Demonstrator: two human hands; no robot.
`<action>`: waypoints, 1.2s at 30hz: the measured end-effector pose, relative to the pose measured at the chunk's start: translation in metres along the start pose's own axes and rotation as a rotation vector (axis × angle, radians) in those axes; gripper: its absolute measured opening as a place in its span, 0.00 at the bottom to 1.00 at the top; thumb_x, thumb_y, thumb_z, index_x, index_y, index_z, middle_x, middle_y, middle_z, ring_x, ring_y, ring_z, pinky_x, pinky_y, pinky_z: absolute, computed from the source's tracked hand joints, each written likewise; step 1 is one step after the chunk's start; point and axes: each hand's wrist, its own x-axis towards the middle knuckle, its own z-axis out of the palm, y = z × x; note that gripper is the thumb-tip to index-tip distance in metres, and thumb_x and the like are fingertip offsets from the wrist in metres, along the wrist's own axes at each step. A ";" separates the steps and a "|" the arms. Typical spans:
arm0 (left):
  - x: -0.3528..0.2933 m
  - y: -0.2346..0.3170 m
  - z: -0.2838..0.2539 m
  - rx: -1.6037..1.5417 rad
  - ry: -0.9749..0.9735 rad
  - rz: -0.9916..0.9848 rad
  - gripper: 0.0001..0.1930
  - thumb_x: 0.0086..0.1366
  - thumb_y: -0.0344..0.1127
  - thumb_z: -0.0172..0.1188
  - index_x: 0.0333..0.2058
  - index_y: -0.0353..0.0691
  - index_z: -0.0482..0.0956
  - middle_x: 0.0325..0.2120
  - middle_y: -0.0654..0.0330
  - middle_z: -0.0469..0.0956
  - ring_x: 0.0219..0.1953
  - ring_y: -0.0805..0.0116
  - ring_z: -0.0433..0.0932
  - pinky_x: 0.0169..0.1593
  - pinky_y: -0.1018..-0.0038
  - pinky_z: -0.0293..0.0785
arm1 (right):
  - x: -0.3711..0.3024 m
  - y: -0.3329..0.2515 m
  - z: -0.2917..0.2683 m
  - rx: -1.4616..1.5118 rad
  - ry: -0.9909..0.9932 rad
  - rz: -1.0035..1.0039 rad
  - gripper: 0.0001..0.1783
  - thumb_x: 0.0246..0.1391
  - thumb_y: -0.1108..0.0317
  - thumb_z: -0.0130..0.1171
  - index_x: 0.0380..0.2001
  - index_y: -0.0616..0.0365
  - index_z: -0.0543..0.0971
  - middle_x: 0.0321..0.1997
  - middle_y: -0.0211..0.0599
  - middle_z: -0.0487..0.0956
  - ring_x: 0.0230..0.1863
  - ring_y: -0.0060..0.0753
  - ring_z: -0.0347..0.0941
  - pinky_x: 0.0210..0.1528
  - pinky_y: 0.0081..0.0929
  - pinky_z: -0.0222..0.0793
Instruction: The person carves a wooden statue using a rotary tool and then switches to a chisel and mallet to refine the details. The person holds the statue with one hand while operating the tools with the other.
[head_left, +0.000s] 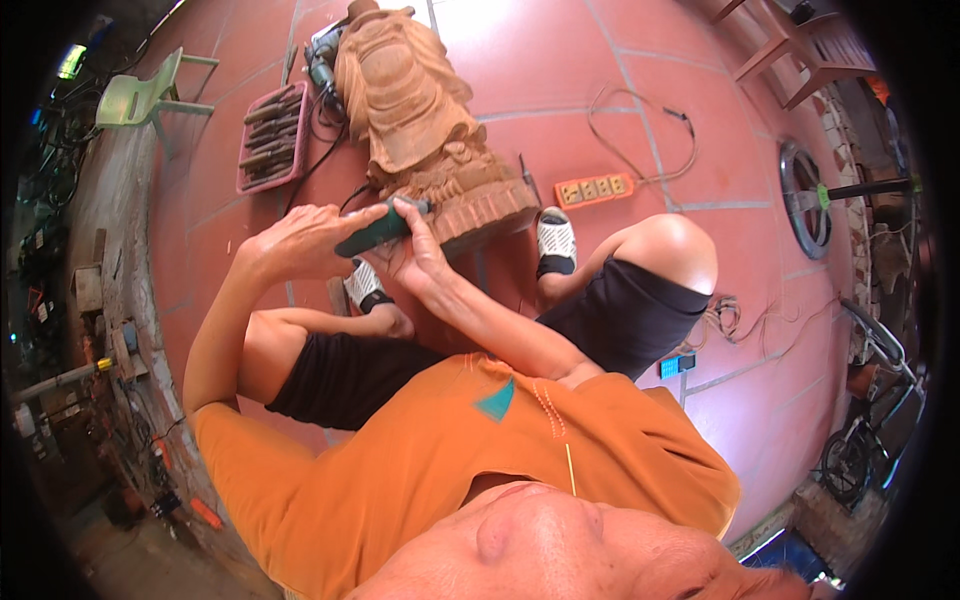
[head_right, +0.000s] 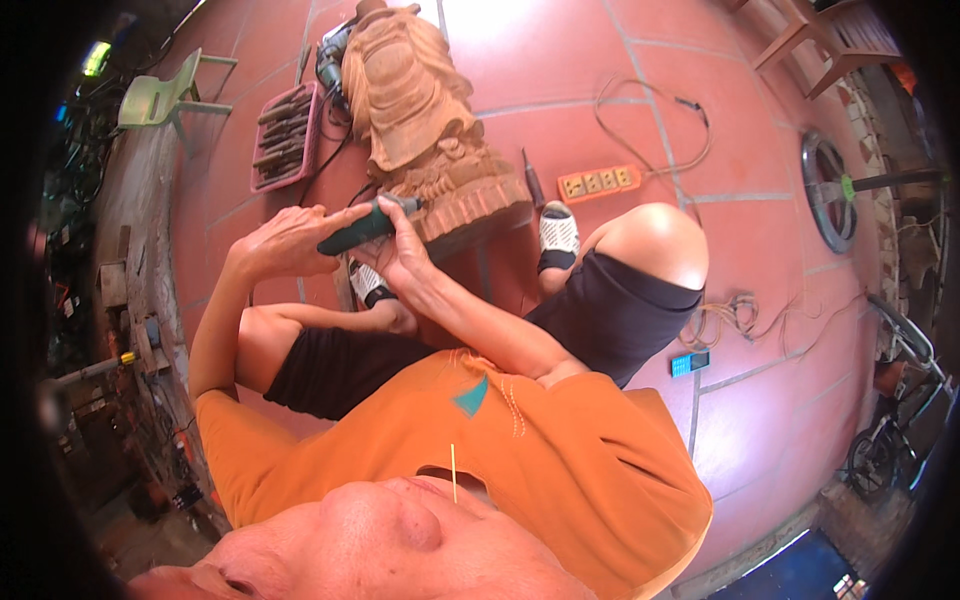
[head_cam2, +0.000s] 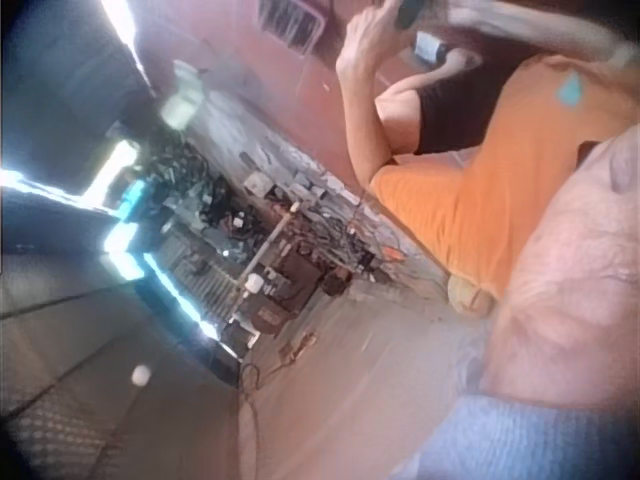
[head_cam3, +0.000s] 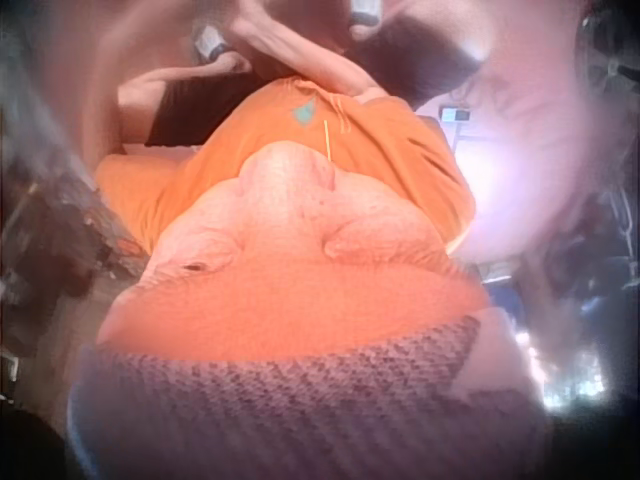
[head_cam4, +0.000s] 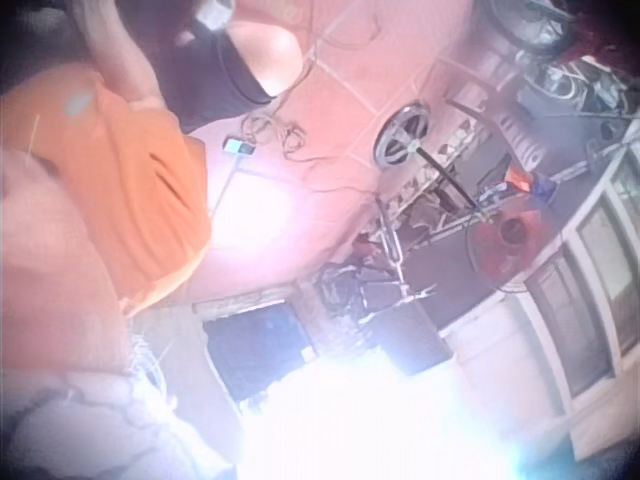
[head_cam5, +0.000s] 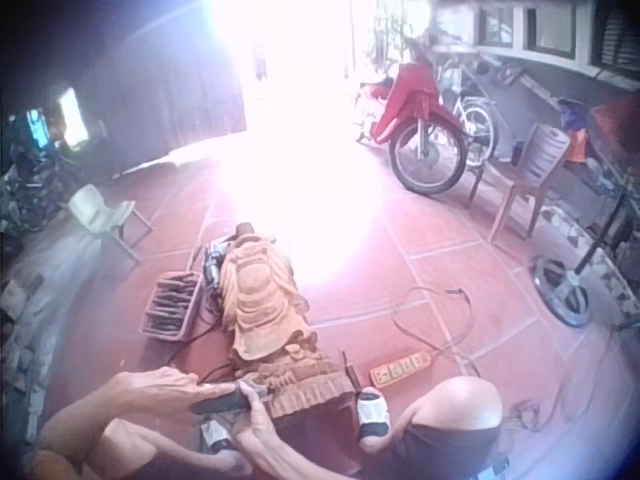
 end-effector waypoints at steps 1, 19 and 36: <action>-0.001 0.000 -0.001 0.008 0.008 0.009 0.47 0.52 0.36 0.66 0.73 0.56 0.60 0.32 0.42 0.79 0.35 0.41 0.80 0.41 0.53 0.75 | 0.003 0.001 -0.003 0.025 -0.024 0.036 0.20 0.59 0.44 0.63 0.45 0.43 0.78 0.43 0.27 0.84 0.45 0.34 0.83 0.47 0.40 0.81; 0.000 -0.003 -0.004 -0.045 -0.055 0.049 0.48 0.51 0.42 0.70 0.72 0.48 0.61 0.30 0.42 0.80 0.35 0.43 0.80 0.42 0.54 0.74 | 0.002 -0.004 -0.005 0.032 0.005 0.067 0.25 0.61 0.43 0.62 0.52 0.48 0.77 0.50 0.36 0.83 0.51 0.43 0.83 0.52 0.51 0.82; -0.009 -0.003 -0.008 -0.041 0.031 0.065 0.46 0.50 0.39 0.66 0.71 0.50 0.60 0.29 0.40 0.81 0.34 0.39 0.81 0.41 0.51 0.76 | 0.006 -0.010 -0.002 0.026 -0.079 0.062 0.25 0.60 0.47 0.65 0.54 0.46 0.75 0.52 0.36 0.81 0.53 0.47 0.81 0.57 0.56 0.80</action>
